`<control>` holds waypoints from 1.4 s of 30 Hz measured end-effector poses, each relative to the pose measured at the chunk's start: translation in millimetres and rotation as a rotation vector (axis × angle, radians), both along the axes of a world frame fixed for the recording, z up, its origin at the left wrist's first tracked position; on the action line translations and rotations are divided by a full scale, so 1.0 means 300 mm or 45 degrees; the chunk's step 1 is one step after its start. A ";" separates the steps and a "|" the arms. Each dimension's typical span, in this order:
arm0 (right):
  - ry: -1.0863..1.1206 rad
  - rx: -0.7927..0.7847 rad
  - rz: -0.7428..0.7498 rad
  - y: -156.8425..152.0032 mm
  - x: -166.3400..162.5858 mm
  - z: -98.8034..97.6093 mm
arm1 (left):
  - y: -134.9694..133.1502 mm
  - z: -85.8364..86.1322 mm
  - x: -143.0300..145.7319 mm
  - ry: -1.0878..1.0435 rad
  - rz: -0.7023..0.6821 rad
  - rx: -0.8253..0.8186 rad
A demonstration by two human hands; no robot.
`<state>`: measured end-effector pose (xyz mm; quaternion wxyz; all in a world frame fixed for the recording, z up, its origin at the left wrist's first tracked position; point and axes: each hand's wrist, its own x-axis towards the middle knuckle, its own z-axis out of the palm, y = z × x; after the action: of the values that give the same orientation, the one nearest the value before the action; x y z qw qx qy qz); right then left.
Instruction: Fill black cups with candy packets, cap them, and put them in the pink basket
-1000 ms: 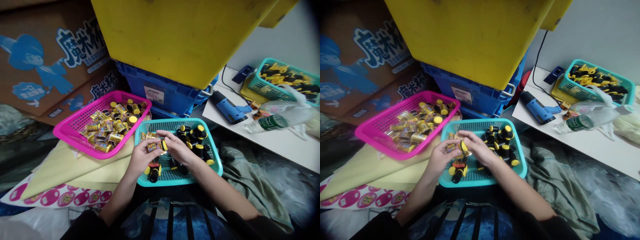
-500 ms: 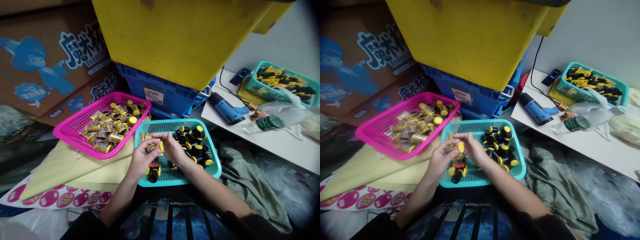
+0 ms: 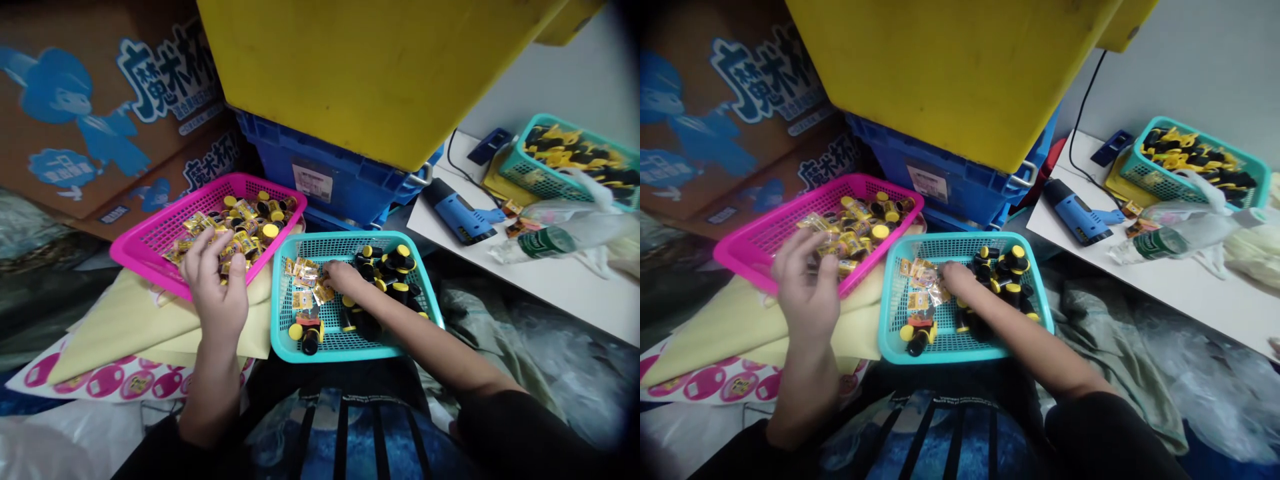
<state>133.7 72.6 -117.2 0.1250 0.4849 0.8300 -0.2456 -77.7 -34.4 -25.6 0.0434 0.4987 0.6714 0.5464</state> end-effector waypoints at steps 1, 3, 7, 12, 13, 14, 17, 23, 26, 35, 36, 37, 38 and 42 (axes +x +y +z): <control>0.007 -0.013 0.006 0.014 0.006 -0.008 | -0.004 0.004 0.012 0.026 0.032 0.027; 0.033 -0.038 0.020 0.040 0.022 -0.018 | -0.007 0.018 0.030 0.015 0.056 0.096; 0.104 -0.039 0.029 0.065 0.041 -0.025 | -0.012 0.039 0.059 -0.088 -0.015 0.224; 0.217 0.068 -0.088 0.044 0.008 -0.041 | -0.025 0.029 0.115 -0.281 -0.185 0.209; 0.238 0.084 -0.110 0.040 -0.002 -0.046 | -0.028 0.025 0.127 -0.319 -0.222 0.190; 0.260 0.091 -0.126 0.037 -0.010 -0.052 | -0.029 0.023 0.137 -0.351 -0.257 0.168; 0.332 0.074 -0.155 0.042 -0.023 -0.061 | -0.029 0.019 0.156 -0.396 -0.336 0.080; 0.547 -0.053 -0.183 0.037 0.004 0.036 | 0.021 -0.033 0.151 -0.319 -0.408 -0.388; 0.865 -0.246 -0.088 0.007 0.026 0.132 | 0.061 -0.080 0.163 -0.446 -0.446 -0.565; 1.445 -0.820 -0.404 -0.033 0.051 0.198 | 0.082 -0.080 0.226 -0.918 -0.502 -0.537; 1.422 -0.784 -0.433 -0.033 0.051 0.197 | 0.079 -0.074 0.230 -0.939 -0.510 -0.542; 1.392 -0.719 -0.446 -0.033 0.051 0.199 | 0.076 -0.069 0.234 -0.959 -0.514 -0.540; 1.351 -0.634 -0.439 -0.034 0.050 0.205 | 0.075 -0.064 0.236 -0.973 -0.521 -0.532; 1.149 -0.221 -0.231 -0.038 0.047 0.242 | 0.084 -0.056 0.238 -0.993 -0.559 -0.467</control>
<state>147.7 61.1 -44.5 -0.2304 0.3881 0.7320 -0.5103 -6.4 -9.2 -42.5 0.4933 0.3707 0.5694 0.5432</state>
